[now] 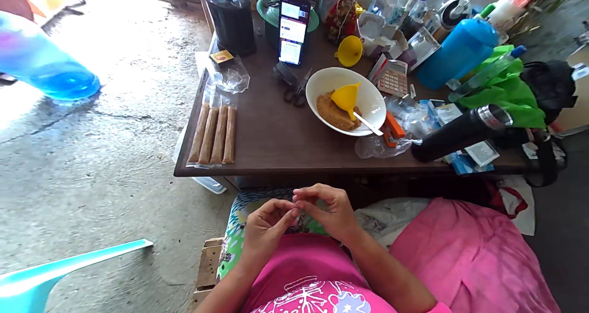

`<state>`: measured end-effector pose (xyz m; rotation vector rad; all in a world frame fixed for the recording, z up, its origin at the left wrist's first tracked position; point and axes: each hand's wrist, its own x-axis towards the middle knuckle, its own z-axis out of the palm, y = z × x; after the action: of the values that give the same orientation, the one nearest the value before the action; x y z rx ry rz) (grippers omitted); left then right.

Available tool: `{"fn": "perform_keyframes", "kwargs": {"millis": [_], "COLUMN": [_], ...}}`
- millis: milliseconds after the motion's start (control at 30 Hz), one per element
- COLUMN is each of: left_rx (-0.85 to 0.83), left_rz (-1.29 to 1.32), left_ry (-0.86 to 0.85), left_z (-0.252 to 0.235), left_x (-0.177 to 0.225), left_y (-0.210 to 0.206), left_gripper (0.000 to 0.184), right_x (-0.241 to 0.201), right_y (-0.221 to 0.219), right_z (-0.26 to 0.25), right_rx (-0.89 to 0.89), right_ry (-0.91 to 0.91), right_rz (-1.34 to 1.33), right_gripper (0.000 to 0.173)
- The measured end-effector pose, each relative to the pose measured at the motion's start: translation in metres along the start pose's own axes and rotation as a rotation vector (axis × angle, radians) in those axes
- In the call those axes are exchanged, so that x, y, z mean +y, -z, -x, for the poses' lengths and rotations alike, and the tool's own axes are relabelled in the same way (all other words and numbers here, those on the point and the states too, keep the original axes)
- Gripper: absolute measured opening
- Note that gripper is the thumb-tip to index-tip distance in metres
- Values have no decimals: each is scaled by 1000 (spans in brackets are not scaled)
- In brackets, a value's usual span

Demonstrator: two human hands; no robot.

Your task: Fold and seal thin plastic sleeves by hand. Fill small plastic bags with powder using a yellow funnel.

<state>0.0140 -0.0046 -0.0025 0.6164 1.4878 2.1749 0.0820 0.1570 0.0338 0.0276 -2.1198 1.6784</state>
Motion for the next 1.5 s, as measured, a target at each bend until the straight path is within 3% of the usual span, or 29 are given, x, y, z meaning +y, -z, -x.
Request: {"fn": "perform_keyframes", "kwargs": {"millis": [400,667,800,1033,1133,1300,1400,1500], "left_rx": [-52,-41,-65,-151,-160,-123,-118,-125], "left_rz": [-25,-27,-27,-48,-108,-129,-119,-102], "left_ry": [-38,-18,-1,-5,-18,-6,11,14], "left_z": [4,4,5,7,6,6,6,5], "left_x": [-6,-10,-11,-14,-15,-16,-17,-16], "left_y": [2,4,1,-1,3,5,0,-3], "left_gripper": [12,14,13,11,8,8,8,8], "right_x": [2,1,-2,-4,-3,14,40,60], "right_y": [0,13,15,11,37,134,171,173], "right_z": [7,4,6,4,3,5,1,-8], "right_rx": [41,-140,-80,8,157,525,535,505], "right_ry": [54,87,76,37,-14,-100,-270,-365], "right_rz": [37,142,171,180,278,889,1011,1025], "right_gripper": [10,17,9,15,18,21,25,35]}}
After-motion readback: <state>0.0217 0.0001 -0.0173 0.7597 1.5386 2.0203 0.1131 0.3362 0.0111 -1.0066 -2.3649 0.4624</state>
